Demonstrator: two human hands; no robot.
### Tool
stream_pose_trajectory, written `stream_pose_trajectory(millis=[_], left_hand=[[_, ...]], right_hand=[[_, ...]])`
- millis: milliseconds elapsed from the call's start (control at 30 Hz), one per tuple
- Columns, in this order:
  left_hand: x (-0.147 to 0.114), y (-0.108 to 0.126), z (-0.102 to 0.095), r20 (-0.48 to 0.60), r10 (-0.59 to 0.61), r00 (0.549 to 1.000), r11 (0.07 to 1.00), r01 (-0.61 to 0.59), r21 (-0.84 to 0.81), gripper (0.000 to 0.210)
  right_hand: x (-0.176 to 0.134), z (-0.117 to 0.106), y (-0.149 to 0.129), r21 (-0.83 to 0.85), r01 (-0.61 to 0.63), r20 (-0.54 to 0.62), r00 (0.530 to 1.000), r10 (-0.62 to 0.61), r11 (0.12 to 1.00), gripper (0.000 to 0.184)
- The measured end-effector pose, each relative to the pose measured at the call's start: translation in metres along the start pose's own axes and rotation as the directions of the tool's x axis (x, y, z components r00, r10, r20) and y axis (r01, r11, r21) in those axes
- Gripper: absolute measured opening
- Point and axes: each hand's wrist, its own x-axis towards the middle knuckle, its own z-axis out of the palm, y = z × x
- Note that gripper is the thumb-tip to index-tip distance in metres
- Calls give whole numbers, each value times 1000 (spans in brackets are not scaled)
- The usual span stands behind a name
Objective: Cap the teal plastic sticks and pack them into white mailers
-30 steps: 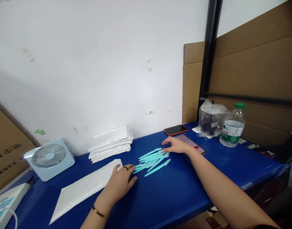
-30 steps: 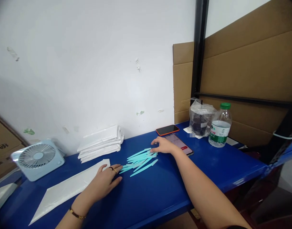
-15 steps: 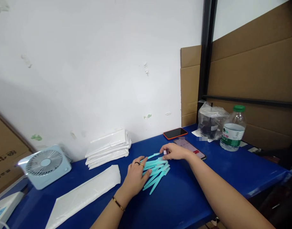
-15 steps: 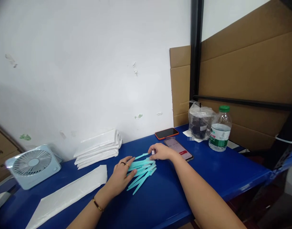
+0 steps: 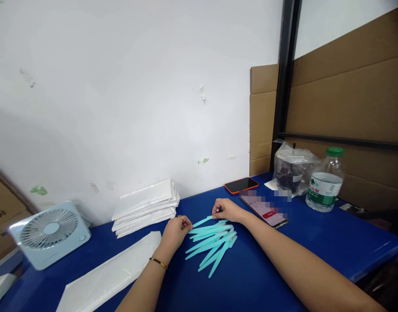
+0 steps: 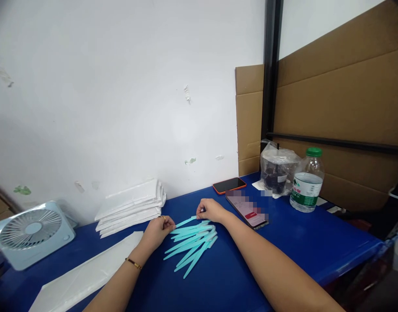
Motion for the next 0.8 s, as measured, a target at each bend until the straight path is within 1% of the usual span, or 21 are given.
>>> stream_pose_trajectory(millis=[67, 133, 233, 300, 367, 467, 533, 567, 633, 700, 767, 800], left_hand=[[-1, -4, -2, -12, -27, 1000, 1000, 27, 7, 14], [-2, -4, -4, -23, -44, 999, 999, 45, 27, 14], [-5, -3, -9, -54, -62, 997, 996, 65, 59, 15], [-8, -1, -12, -100, -39, 994, 997, 45, 63, 16], [-11, 1, -13, -120, 33, 992, 999, -28, 45, 18], [-14, 6, -13, -62, 135, 989, 991, -136, -10, 18], [-15, 9, -13, -16, 149, 989, 988, -150, -32, 19], [-15, 10, -13, 2, 140, 990, 989, -140, -38, 19], [-16, 11, -13, 46, 115, 992, 993, -112, -46, 20], [-18, 10, -14, 118, 99, 988, 994, -92, -66, 23], [-20, 10, -15, 179, 105, 978, 992, -91, -84, 26], [-21, 10, -15, 185, 106, 977, 992, -91, -87, 28]], right_hand=[[-1, 0, 3, 20, 13, -17, 1000, -13, 1000, 12], [-3, -3, 7, 16, -4, -41, 999, 5, 1000, 12], [-7, -12, 11, 8, -33, -76, 997, 33, 999, 16], [-13, -22, 9, 33, -20, -78, 997, 23, 999, 19], [-19, -33, 4, 72, 9, -26, 1000, -7, 997, 21], [-28, -44, -4, 87, 45, 123, 991, -55, 995, 24], [-31, -43, -8, 63, 50, 173, 983, -61, 997, 25], [-30, -41, -8, 54, 50, 172, 983, -58, 997, 23], [-28, -34, -6, 56, 45, 133, 990, -52, 997, 20], [-25, -28, -2, 79, 42, 96, 994, -50, 996, 19], [-24, -25, 0, 95, 41, 91, 995, -50, 995, 19], [-23, -24, 0, 97, 37, 95, 994, -46, 995, 19]])
